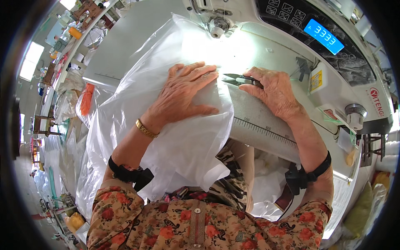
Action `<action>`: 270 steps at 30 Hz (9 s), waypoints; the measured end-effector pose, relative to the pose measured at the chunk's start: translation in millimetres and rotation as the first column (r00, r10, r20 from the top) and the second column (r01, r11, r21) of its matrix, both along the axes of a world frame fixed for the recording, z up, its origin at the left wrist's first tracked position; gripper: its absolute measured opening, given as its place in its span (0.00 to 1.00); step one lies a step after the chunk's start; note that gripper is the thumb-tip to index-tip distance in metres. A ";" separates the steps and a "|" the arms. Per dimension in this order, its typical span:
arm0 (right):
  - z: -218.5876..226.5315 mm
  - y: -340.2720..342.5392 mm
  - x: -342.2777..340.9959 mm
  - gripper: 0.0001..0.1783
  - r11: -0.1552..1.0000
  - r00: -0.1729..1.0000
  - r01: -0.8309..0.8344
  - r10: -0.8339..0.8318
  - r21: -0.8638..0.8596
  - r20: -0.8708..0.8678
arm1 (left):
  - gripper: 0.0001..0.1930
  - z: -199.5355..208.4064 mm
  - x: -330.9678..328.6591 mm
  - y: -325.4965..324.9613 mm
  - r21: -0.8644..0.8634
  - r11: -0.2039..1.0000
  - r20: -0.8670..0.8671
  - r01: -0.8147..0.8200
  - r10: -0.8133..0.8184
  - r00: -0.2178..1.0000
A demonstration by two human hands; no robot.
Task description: Sewing the edges of large white plastic or foam sheets using an industrial sewing machine.
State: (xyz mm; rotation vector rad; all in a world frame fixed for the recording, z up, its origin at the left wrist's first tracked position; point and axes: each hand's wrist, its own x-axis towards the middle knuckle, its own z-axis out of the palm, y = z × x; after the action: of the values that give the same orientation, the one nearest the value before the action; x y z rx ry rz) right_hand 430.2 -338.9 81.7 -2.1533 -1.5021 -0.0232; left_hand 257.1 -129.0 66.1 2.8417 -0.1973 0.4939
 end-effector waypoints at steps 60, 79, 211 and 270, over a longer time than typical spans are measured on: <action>-8.7 8.2 -4.7 0.17 0.985 0.991 -0.100 0.087 0.137 0.097 | 0.37 1.2 -1.7 0.1 -0.051 0.998 0.034 0.041 -0.040 0.999; -1.8 -3.2 -2.3 0.22 0.999 0.999 0.001 0.001 -0.051 0.051 | 0.26 2.4 -5.6 1.9 -0.095 0.984 0.088 0.152 -0.143 0.986; 0.8 -2.3 -14.2 0.21 1.000 0.999 -0.030 0.030 -0.009 0.010 | 0.22 -3.7 -6.8 3.5 -0.057 0.988 0.078 0.141 -0.136 0.988; 4.8 -8.7 -5.3 0.23 0.993 0.997 0.071 -0.074 -0.092 -0.024 | 0.17 2.8 14.2 15.5 -0.018 0.970 0.051 0.243 -0.242 0.969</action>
State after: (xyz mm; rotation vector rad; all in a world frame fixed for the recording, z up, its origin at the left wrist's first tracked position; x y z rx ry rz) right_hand 424.9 -347.6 86.5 -2.2703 -1.4344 0.0501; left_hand 271.3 -113.5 68.9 2.7332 -0.5365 0.5081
